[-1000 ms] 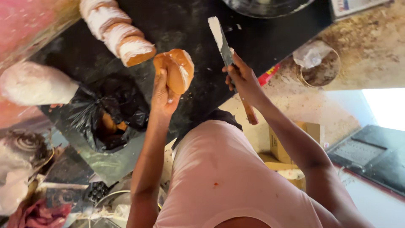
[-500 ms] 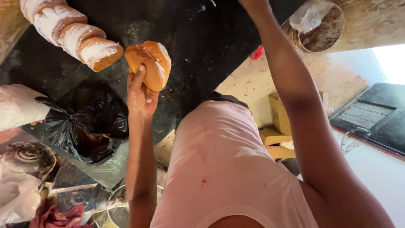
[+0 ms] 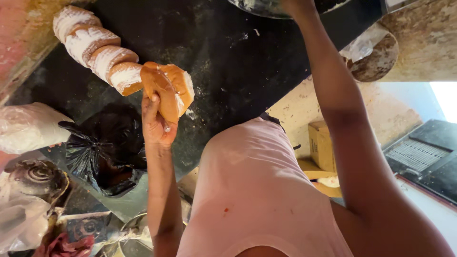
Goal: The person applies a white cream filling to the inside of sliced bread rolls using a knife.
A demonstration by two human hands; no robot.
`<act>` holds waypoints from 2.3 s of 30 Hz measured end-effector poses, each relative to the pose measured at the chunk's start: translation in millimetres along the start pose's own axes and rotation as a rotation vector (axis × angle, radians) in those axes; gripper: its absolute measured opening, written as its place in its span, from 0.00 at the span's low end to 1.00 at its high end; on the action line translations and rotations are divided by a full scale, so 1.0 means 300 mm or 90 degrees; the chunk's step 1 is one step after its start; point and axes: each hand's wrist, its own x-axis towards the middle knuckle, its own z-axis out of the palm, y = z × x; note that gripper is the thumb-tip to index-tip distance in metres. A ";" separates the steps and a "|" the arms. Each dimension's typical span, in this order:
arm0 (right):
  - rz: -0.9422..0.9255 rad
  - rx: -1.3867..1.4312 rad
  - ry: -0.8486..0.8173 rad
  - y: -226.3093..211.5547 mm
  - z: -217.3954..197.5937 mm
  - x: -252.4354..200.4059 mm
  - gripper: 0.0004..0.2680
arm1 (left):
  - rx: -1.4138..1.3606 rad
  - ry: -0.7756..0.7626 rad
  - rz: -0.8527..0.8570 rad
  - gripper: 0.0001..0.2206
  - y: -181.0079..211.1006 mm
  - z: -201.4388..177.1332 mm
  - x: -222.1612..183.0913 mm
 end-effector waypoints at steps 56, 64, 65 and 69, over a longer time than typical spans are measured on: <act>-0.457 0.381 -0.234 -0.624 -0.066 -0.724 0.07 | -0.033 -0.072 -0.089 0.23 0.042 0.080 -0.189; -0.527 0.182 -0.218 -0.676 -0.052 -0.754 0.12 | 0.029 -0.097 -0.082 0.24 0.152 0.117 -0.324; -0.526 0.169 -0.223 -0.671 -0.056 -0.759 0.12 | 0.032 -0.080 -0.087 0.24 0.160 0.107 -0.336; -0.557 0.073 -0.188 -0.643 -0.088 -0.772 0.12 | 0.042 -0.089 -0.094 0.24 0.204 0.058 -0.378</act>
